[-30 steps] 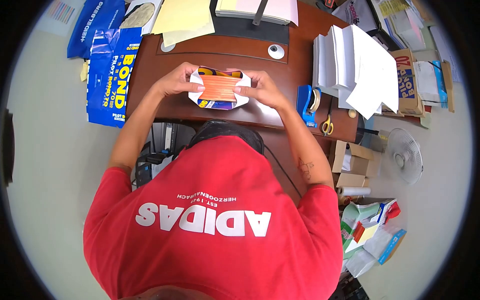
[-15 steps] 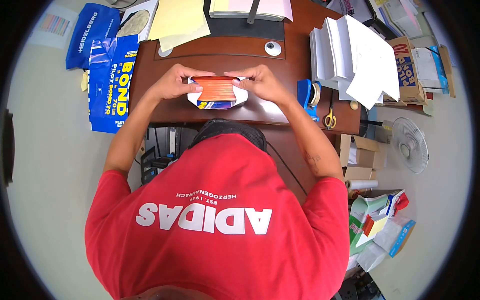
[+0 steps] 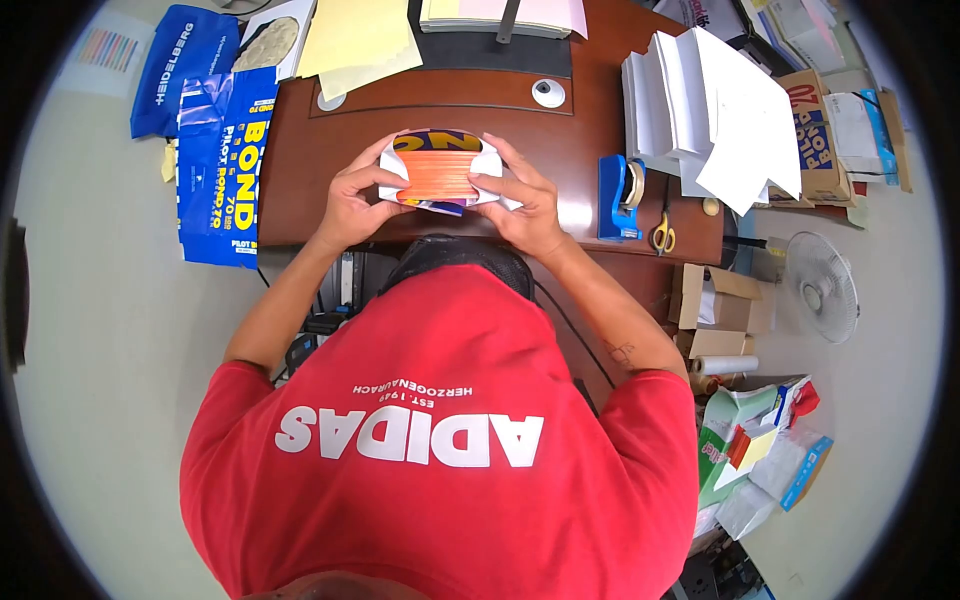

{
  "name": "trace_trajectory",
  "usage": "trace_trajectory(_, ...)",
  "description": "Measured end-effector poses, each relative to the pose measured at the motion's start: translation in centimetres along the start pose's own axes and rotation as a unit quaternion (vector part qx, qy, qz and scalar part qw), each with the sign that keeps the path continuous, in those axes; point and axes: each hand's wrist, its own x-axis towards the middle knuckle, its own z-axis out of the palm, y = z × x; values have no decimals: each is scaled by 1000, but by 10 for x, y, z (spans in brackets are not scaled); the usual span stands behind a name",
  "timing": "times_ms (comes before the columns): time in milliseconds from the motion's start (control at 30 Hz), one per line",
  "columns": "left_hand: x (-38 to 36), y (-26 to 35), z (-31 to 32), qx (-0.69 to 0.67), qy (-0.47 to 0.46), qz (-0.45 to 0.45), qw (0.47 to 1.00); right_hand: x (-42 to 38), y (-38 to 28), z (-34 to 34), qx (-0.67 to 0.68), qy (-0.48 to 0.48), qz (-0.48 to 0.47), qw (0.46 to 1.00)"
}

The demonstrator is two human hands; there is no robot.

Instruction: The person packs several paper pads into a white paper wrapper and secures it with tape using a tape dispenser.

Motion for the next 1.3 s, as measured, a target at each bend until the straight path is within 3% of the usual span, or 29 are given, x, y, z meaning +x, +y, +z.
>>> trace_trajectory(100, -2, 2, 1, -56, -5, -9, 998, -3, -3, 1, 29, 1, 46, 999)
trace_trajectory(200, -4, 1, 4, -53, 4, -12, 999, 1, -10, -2, 11, -25, 6, 1000)
trace_trajectory(333, -6, -2, 10, -76, 41, -14, 996, 1, -24, -2, 1, -20, 35, 999)
trace_trajectory(400, -7, -1, 13, -78, 56, -11, 995, -8, -18, 11, 116, 100, 106, 983)
trace_trajectory(433, -8, 0, 14, -85, 62, -19, 994, -10, -13, 13, 116, 100, 106, 982)
trace_trajectory(600, -12, -5, 17, -99, 71, -13, 992, -14, -3, 14, -38, 56, -12, 998)
trace_trajectory(633, -12, -3, 19, -112, 91, -16, 989, -16, -4, 17, -38, 56, -11, 998)
trace_trajectory(700, -15, -2, 20, -124, 111, -18, 986, -19, -8, 24, 106, 126, 51, 985)
trace_trajectory(767, -20, -3, 17, -52, 98, 18, 994, -20, -4, 17, 46, 88, 24, 995)
trace_trajectory(833, -24, -5, 12, -82, 104, 4, 991, -25, -2, 10, -14, 49, -3, 999)
trace_trajectory(900, -26, -7, 1, -111, 112, -10, 987, -31, -2, 7, 135, 84, 57, 986)
trace_trajectory(933, -21, -8, -8, -204, 106, -64, 971, -28, -4, 6, 204, 126, 131, 962)
trace_trajectory(967, -15, -11, -15, -296, 99, -117, 943, -23, 2, -4, 262, 103, 195, 940)
trace_trajectory(1000, -6, -13, -20, -295, 102, -117, 943, -14, 13, -15, 317, 78, 258, 909)
trace_trajectory(1033, 4, -16, -25, -276, 18, -158, 948, -5, 22, -21, 318, 76, 259, 909)
trace_trajectory(1100, 22, -15, -29, -263, -125, -208, 934, 13, 31, -30, 305, -140, 316, 888)
trace_trajectory(1133, 27, -18, -30, -262, -125, -206, 934, 17, 28, -30, 303, -140, 314, 889)
trace_trajectory(1200, 34, -27, -29, -204, -237, -182, 932, 25, 20, -26, 176, -257, 261, 914)
trace_trajectory(1233, 27, -34, -32, -88, -232, -190, 950, 26, 12, -27, 100, -254, 256, 927)
trace_trajectory(1267, 18, -42, -28, -88, -233, -189, 950, 21, 16, -26, 99, -253, 256, 928)
trace_trajectory(1300, 9, -47, -22, 18, -214, -204, 955, 11, 24, -21, 57, -235, 267, 933)
